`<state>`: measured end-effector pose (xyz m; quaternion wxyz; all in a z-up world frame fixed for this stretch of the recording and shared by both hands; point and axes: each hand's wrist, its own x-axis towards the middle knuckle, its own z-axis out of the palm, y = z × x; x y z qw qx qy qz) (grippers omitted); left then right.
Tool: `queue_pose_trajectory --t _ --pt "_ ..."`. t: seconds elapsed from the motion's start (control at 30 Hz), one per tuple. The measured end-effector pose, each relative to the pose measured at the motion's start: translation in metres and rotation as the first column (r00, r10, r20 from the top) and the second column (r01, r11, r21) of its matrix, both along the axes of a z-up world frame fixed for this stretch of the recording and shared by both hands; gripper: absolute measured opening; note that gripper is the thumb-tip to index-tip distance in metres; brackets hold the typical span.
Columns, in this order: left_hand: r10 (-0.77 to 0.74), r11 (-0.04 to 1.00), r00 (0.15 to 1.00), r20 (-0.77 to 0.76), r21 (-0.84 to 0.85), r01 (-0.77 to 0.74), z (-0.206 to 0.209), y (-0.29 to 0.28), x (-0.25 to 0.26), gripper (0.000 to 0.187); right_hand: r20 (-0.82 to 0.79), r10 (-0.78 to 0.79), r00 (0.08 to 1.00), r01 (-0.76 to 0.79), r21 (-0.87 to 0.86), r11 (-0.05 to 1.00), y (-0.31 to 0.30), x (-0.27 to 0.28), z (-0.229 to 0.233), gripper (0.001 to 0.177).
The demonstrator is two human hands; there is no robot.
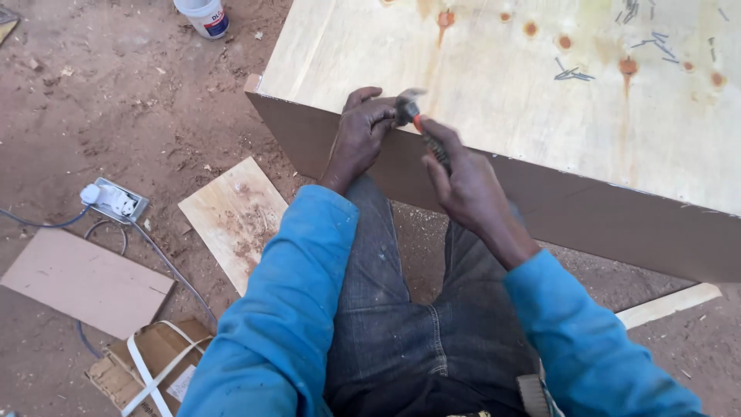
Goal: Hammering nails into a wooden board to secure it to a frame
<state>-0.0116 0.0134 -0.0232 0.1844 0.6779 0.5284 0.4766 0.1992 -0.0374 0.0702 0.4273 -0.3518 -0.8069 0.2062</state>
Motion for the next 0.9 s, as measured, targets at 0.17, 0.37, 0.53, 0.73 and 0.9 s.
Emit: queue_pose_trajectory --t 0.17,0.37,0.53,0.73,0.9 --pt "0.002 0.999 1.0 -0.02 -0.051 -0.003 -0.012 0.005 -0.001 0.006 0.063 -0.079 0.995 0.086 -0.126 0.988 -0.02 -0.007 0.037 0.045" --pt "0.017 0.995 0.998 0.061 -0.099 -0.011 0.002 -0.004 -0.003 0.025 0.275 0.063 0.959 0.019 -0.287 0.958 0.001 -0.008 0.007 0.046" --pt "0.034 0.995 0.999 0.039 -0.095 -0.03 0.009 -0.004 0.001 0.034 -0.209 -0.036 0.977 0.071 0.161 0.984 -0.01 -0.013 0.027 0.04" --pt "0.039 0.998 0.997 0.061 -0.053 -0.036 0.01 -0.002 -0.001 0.037 0.225 0.016 0.974 0.046 -0.268 0.962 0.01 -0.011 0.021 0.043" --pt "0.04 0.997 0.996 0.083 -0.073 -0.034 0.012 -0.004 0.0 0.038 0.031 -0.032 0.999 0.037 -0.196 0.98 0.009 -0.01 -0.018 0.043"
